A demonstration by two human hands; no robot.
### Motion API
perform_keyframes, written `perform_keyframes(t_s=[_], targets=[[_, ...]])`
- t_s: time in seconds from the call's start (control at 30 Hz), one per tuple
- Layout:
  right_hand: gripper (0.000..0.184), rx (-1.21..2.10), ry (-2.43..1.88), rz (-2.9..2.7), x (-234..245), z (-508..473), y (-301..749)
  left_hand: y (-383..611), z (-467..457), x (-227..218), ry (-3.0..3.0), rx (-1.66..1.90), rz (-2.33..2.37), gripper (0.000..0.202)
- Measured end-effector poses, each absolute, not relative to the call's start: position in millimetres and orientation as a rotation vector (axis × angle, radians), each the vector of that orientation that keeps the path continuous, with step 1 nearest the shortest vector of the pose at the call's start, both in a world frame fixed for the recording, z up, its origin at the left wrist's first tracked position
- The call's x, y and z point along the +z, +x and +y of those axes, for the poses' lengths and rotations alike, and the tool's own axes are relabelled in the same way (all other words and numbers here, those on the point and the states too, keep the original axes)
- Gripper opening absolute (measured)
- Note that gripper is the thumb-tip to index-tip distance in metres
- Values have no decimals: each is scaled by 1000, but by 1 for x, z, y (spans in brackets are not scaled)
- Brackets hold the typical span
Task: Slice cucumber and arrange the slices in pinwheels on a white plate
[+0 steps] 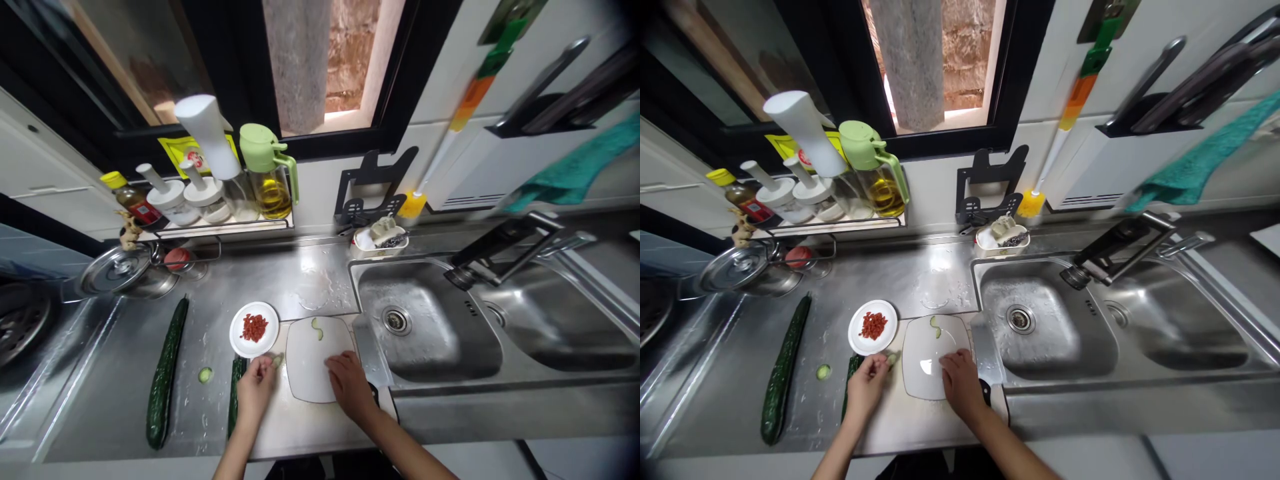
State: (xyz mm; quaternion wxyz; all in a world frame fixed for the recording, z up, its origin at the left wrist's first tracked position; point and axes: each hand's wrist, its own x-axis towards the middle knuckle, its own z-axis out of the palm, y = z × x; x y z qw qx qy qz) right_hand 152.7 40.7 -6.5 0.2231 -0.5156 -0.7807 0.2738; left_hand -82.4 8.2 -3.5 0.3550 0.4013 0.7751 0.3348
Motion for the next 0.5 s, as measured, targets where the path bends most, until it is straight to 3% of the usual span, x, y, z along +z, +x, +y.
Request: perform_keyframes(t_s=[0.27, 0.5], targets=[[23, 1174, -1451, -1772, 3, 61, 131, -38, 34, 13, 773, 989, 1465, 29], [15, 1449, -1485, -1642, 15, 75, 133, -19, 41, 9, 423, 908, 1296, 36]])
